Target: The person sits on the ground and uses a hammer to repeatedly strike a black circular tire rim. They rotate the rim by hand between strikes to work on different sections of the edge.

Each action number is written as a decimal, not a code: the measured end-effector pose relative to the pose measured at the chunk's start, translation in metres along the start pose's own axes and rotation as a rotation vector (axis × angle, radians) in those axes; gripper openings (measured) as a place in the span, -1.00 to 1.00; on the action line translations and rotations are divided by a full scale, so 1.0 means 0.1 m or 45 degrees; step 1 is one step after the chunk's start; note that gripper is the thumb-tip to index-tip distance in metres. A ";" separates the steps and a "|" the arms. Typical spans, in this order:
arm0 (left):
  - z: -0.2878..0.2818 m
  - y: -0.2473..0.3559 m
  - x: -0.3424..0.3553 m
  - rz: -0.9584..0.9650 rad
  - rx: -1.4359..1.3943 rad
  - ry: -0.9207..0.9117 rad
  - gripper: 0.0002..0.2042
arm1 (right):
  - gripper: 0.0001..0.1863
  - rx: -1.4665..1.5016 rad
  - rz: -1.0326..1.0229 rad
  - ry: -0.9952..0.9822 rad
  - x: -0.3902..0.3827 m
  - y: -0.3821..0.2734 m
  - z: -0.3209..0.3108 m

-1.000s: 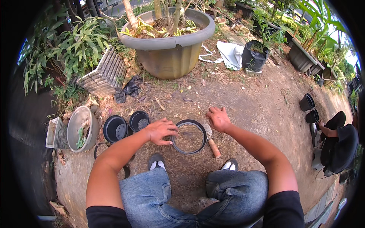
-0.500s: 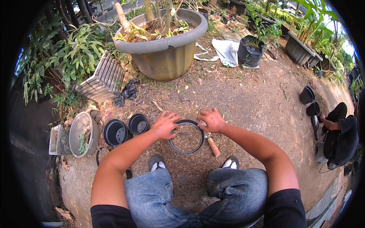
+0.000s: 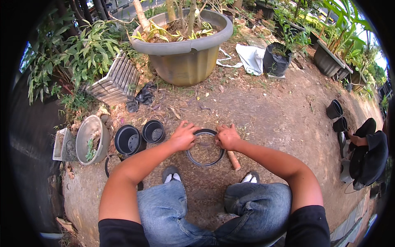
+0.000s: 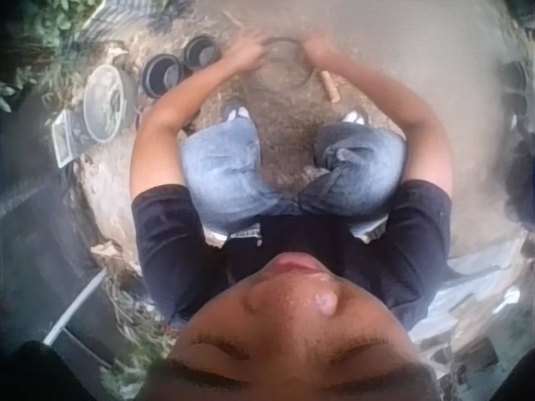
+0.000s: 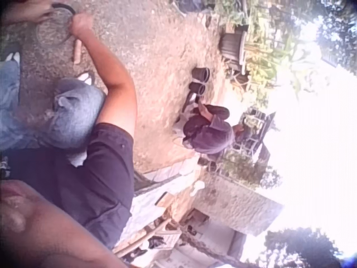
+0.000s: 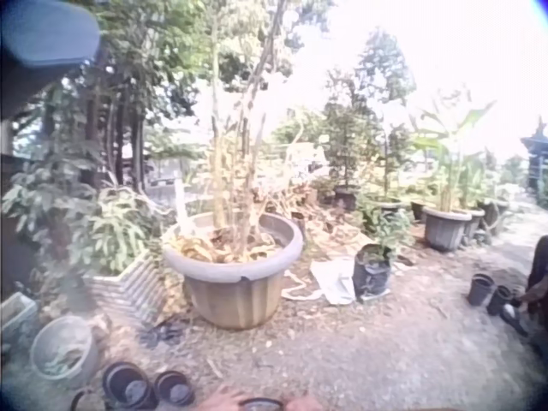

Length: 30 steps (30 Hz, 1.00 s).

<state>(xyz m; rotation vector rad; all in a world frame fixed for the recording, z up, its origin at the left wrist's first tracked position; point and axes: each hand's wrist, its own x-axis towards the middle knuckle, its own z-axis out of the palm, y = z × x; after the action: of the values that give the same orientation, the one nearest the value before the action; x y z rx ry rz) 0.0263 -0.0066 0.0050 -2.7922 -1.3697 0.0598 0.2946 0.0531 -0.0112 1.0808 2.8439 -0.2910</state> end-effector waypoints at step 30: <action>0.02 -0.24 -0.15 -0.087 -0.269 0.259 -0.93 | -0.80 0.232 0.427 0.307 0.04 0.25 -0.15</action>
<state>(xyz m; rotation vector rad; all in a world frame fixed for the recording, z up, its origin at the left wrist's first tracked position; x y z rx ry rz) -0.0016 -0.0038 0.0046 -2.8128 -1.4973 -0.3819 0.3080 0.0775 -0.0013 1.7103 2.8059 -0.4237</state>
